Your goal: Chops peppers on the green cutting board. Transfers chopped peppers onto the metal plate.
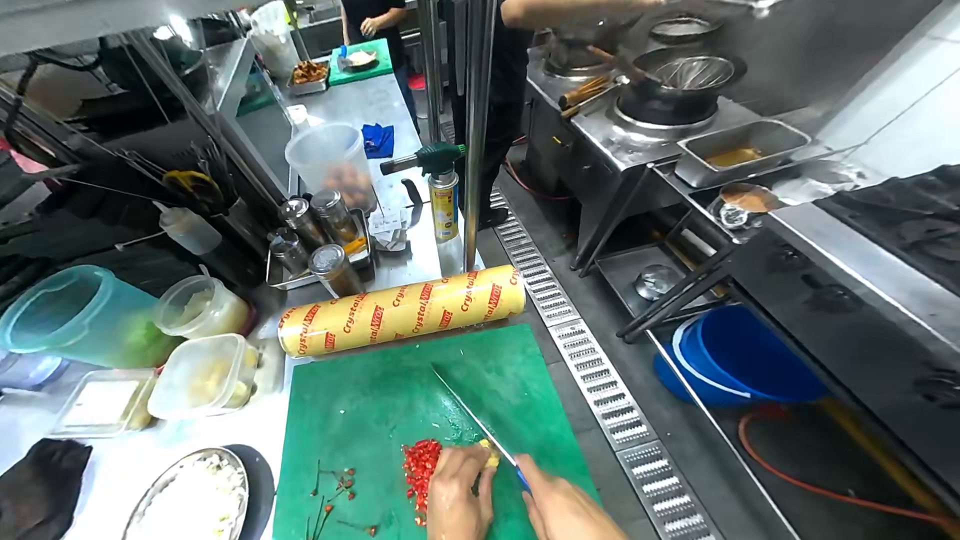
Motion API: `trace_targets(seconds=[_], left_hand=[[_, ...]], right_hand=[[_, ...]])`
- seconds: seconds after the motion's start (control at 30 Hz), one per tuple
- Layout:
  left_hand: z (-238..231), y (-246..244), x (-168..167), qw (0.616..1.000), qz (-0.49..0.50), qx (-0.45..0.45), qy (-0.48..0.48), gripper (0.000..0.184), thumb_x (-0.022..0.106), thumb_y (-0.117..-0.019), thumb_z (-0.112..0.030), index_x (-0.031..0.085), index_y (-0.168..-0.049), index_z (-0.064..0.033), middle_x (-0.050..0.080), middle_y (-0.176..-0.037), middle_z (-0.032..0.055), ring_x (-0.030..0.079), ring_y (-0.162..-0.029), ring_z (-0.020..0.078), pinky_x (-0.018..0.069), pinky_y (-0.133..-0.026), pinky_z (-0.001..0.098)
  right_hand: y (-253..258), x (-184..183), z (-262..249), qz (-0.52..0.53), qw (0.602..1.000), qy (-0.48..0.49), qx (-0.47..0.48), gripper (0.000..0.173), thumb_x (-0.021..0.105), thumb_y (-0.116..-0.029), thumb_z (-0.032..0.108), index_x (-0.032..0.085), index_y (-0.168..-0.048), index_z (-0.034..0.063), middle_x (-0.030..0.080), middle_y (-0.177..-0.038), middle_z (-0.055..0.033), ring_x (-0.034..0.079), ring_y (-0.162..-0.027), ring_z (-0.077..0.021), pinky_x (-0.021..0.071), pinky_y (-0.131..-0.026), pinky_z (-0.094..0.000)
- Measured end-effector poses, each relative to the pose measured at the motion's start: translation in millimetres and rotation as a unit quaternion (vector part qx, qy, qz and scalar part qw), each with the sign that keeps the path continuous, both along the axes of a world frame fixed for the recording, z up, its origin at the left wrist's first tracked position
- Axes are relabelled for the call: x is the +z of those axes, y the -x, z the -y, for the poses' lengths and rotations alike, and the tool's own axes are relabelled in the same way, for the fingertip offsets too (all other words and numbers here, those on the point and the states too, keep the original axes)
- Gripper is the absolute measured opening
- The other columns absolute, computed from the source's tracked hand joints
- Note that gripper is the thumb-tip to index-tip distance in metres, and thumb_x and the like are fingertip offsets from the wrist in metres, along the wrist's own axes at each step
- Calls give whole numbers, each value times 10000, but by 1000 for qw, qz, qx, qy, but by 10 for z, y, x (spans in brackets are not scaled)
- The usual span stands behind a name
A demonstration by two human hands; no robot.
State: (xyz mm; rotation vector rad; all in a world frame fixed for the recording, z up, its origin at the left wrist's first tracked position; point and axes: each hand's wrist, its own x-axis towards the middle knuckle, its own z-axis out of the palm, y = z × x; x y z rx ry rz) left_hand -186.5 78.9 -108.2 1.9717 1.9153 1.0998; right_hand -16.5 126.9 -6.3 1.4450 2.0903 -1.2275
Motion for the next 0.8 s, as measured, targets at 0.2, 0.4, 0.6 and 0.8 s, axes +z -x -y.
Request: trace_targets(seconds=[0.2,0.4,0.6,0.8], left_hand=[[-25,-6,-4,1000,17,12,-5,140,732,-878,-214,805,-961,-128,772,-1004,-9,716,-972,122,579,-899,251],[-5,-17,9,1000,22,18,2,149,727,-888,-203,811,-976,-117,774,-1002,7,721,-969,146,584,-902,275],[20,-18,-44,999,24,22,-4,156,720,-906,-220,813,-981,-120,775,-1008,-1,720,-977,136,582,-906,266],[1,-36,-51,999,28,29,-11,153,723,-902,-215,810,-979,-116,771,-1011,-5,714,-983,126,577,-909,248]], right_hand=[[132,-27,10,26,1000,-5,7,463,441,-1075,187,378,-1529,118,699,-1105,-213,714,-1003,-400,576,-857,-542],[77,37,2,23,1000,13,2,440,449,-1077,197,398,-1506,117,707,-1089,-216,713,-1004,-411,569,-856,-558],[66,-93,-70,12,1000,15,15,415,436,-1083,215,389,-1483,116,701,-1026,-198,717,-969,-386,573,-851,-534],[111,17,8,31,999,15,6,439,443,-1079,203,384,-1506,119,706,-1048,-203,717,-981,-399,577,-847,-544]])
